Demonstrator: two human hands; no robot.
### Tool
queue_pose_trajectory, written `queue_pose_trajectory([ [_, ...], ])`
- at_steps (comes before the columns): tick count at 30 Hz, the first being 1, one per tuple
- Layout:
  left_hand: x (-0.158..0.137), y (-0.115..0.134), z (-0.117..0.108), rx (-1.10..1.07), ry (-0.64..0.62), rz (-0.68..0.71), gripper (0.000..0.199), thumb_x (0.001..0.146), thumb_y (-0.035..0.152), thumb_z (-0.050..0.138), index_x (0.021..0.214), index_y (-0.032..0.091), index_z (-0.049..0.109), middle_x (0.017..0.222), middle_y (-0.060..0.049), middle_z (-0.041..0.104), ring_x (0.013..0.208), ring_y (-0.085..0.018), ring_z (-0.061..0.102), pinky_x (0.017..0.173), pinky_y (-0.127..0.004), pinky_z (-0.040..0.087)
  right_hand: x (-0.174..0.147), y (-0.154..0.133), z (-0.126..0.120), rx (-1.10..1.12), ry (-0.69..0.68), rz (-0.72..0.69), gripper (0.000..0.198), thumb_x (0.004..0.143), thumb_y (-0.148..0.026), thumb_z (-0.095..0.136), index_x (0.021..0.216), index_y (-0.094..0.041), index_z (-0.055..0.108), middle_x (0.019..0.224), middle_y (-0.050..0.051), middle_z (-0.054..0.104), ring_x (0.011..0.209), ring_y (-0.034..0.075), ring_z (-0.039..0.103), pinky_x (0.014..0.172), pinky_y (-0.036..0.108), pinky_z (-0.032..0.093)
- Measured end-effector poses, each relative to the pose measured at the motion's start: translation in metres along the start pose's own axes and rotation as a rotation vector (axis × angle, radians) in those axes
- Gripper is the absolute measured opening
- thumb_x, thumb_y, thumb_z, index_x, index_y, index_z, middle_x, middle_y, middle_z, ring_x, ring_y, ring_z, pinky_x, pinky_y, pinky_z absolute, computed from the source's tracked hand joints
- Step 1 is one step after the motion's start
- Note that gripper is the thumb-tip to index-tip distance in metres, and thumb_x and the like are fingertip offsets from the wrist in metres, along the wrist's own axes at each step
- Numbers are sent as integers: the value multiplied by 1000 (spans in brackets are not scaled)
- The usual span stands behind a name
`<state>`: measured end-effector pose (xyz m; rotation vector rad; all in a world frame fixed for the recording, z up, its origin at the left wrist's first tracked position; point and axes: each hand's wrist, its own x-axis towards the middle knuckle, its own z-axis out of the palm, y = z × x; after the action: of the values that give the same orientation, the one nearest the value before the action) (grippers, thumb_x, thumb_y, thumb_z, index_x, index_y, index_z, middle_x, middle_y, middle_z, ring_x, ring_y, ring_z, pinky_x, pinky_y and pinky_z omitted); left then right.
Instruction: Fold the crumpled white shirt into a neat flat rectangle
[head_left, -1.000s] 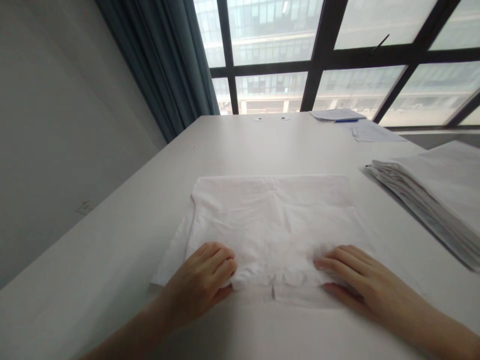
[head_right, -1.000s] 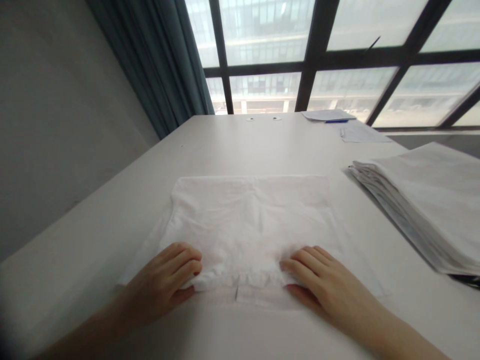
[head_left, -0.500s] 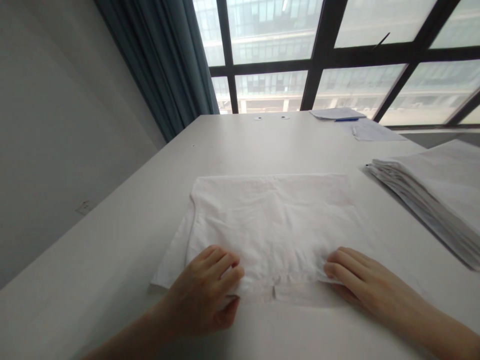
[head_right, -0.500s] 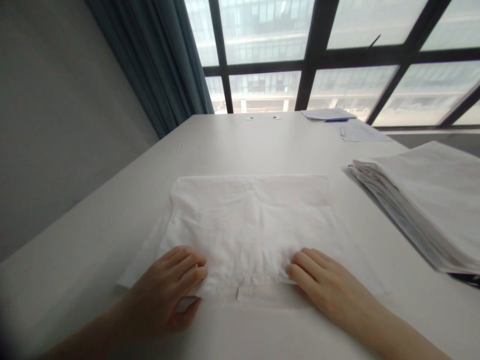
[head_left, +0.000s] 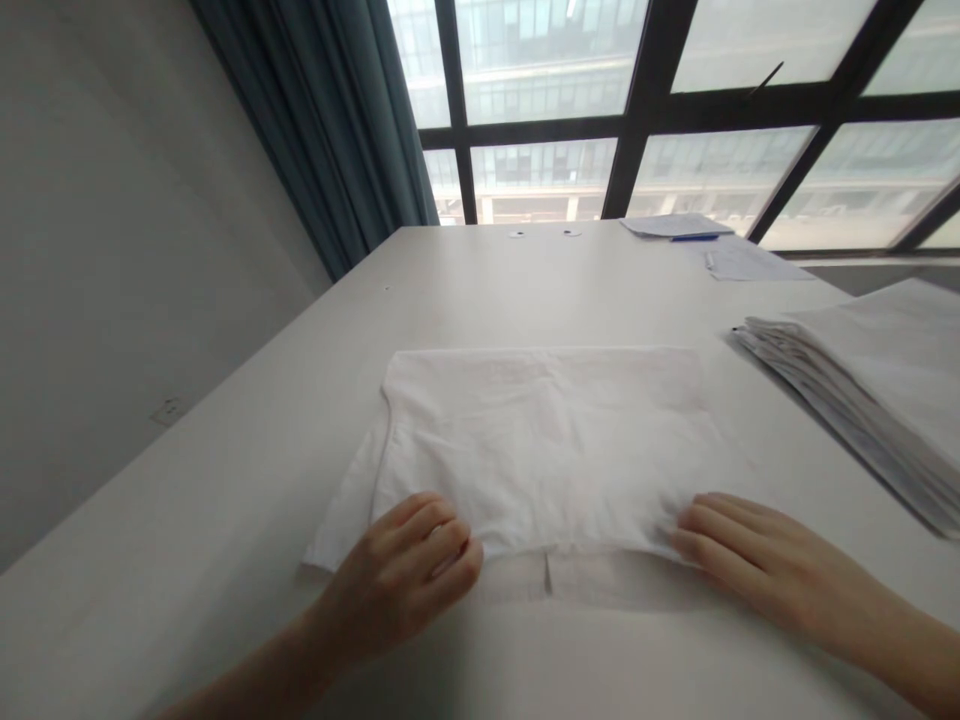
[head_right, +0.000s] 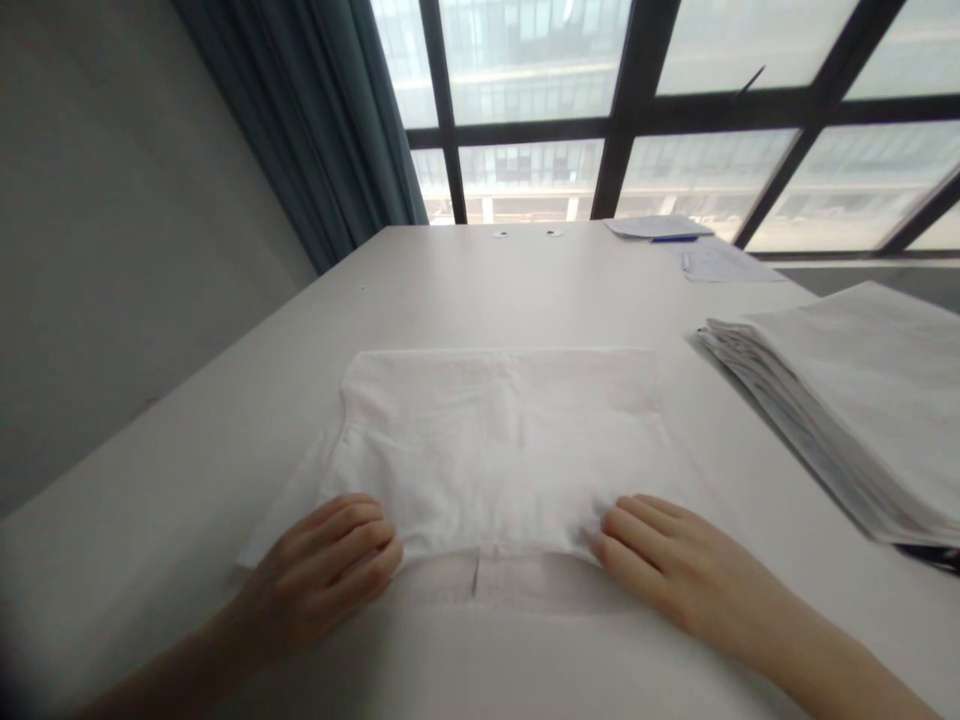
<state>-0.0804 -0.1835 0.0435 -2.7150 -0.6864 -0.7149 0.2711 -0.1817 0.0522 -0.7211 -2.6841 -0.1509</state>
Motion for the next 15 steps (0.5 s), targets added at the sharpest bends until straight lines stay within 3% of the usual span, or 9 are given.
queue_pose_trajectory([
  [4, 0, 1, 5, -7, -45, 2, 16, 90, 6, 47, 82, 18, 55, 84, -3, 64, 80, -17, 59, 85, -34, 52, -1, -3, 8, 20, -65, 13, 25, 99, -15, 36, 83, -21, 54, 73, 2, 59, 63, 17, 53, 62, 30, 42],
  [8, 1, 4, 12, -44, -75, -86, 5, 92, 18, 52, 87, 17, 54, 90, -7, 65, 85, -20, 61, 82, -36, 54, 0, -5, 19, -22, -47, 102, 15, 97, -19, 41, 90, -20, 54, 78, 4, 62, 69, 19, 56, 65, 32, 44],
  [11, 0, 6, 10, -46, -52, -98, 6, 94, 16, 52, 89, 16, 56, 80, -4, 64, 78, -18, 61, 78, -34, 54, 1, -5, 20, -50, 9, 75, 16, 98, -18, 39, 91, -19, 54, 75, 3, 62, 65, 18, 56, 65, 32, 44],
  [15, -1, 6, 5, -26, 31, -45, 17, 94, 6, 45, 90, 15, 59, 69, 0, 61, 67, -14, 57, 86, -35, 52, 2, -2, 14, -85, 106, 6, 21, 96, -8, 37, 95, -19, 54, 70, 2, 61, 62, 17, 54, 65, 32, 42],
])
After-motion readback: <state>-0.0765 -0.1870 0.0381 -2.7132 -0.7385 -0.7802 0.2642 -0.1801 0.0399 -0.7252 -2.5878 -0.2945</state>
